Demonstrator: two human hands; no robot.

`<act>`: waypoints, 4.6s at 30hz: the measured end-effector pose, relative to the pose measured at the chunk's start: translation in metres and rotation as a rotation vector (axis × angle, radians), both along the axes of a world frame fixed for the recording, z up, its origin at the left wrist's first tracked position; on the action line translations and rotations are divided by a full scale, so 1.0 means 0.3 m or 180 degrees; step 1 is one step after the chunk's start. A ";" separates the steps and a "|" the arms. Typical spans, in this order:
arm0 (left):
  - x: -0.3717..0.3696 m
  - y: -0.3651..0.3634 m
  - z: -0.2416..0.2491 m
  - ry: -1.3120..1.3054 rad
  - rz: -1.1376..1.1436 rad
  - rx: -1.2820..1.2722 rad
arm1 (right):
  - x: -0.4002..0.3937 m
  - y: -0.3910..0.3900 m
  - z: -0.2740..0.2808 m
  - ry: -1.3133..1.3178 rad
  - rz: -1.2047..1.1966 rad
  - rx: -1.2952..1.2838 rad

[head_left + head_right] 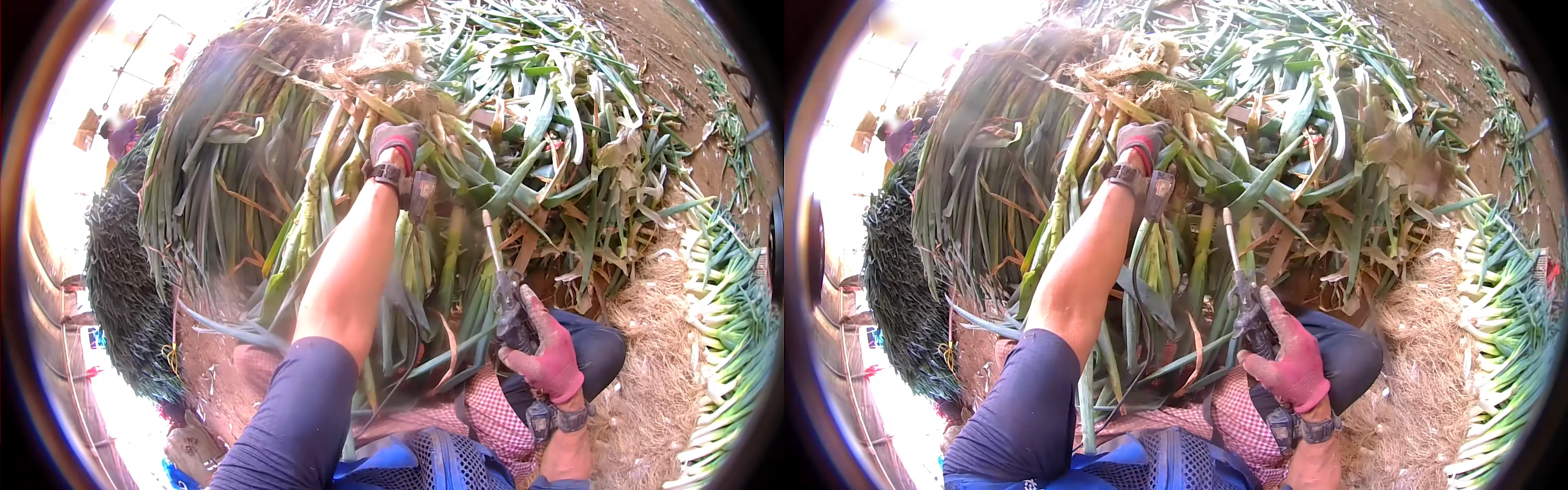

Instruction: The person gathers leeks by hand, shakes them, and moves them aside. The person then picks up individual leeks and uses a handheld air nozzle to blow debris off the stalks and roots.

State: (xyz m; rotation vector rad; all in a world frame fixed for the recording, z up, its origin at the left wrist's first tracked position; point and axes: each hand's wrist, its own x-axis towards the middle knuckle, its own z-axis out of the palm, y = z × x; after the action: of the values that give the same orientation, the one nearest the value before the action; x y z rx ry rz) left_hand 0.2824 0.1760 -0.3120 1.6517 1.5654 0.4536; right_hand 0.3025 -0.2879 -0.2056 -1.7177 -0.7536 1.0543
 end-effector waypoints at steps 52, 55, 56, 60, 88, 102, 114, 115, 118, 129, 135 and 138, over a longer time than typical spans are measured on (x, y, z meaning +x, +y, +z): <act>-0.550 -0.674 0.173 -0.2016 -0.0954 -0.1236 | -0.022 0.370 0.057 -0.2105 0.1204 -0.0683; -0.556 -0.673 0.173 -0.2066 -0.0925 -0.1291 | 0.009 0.482 0.066 -0.2176 0.1236 -0.0712; -0.561 -0.670 0.165 -0.2156 -0.0938 -0.1287 | 0.016 0.518 0.072 -0.2224 0.1276 -0.0758; -0.572 -0.643 0.115 -0.1917 -0.1048 -0.1124 | 0.020 0.617 0.102 -0.2416 0.1176 -0.0885; -0.588 -0.693 0.230 -0.1699 -0.1001 -0.1156 | -0.044 0.679 0.121 -0.2444 0.0984 -0.0429; -0.524 -1.040 0.197 0.0539 -0.2253 -0.0310 | -0.049 0.297 0.008 -0.2270 0.1024 -0.0530; -0.538 -0.822 0.271 0.0788 -0.1465 0.1497 | -0.093 0.105 0.027 -0.1577 0.0931 -0.0218; -0.559 -0.775 0.277 0.1034 -0.1319 0.1279 | -0.113 0.104 0.024 -0.1569 0.0935 -0.0203; -0.623 -0.734 0.249 0.0612 -0.1075 0.1023 | -0.160 0.113 0.039 -0.1685 0.1399 -0.0306; -0.575 -0.709 0.286 0.1362 -0.1191 0.0519 | -0.116 0.461 -0.017 -0.2201 0.1206 -0.0700; -0.519 -0.670 0.207 0.1814 -0.1492 0.0341 | -0.058 0.723 -0.019 -0.2056 0.0905 -0.1048; -0.515 -0.652 0.190 0.1599 -0.1389 0.0312 | -0.042 0.754 -0.064 -0.2127 0.0848 -0.0949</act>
State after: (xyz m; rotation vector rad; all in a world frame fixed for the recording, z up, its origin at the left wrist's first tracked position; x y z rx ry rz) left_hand 0.1278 -0.0195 -0.2551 2.2322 1.4680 -0.1300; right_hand 0.2899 -0.0616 -0.2249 -2.3140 -1.3230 0.7810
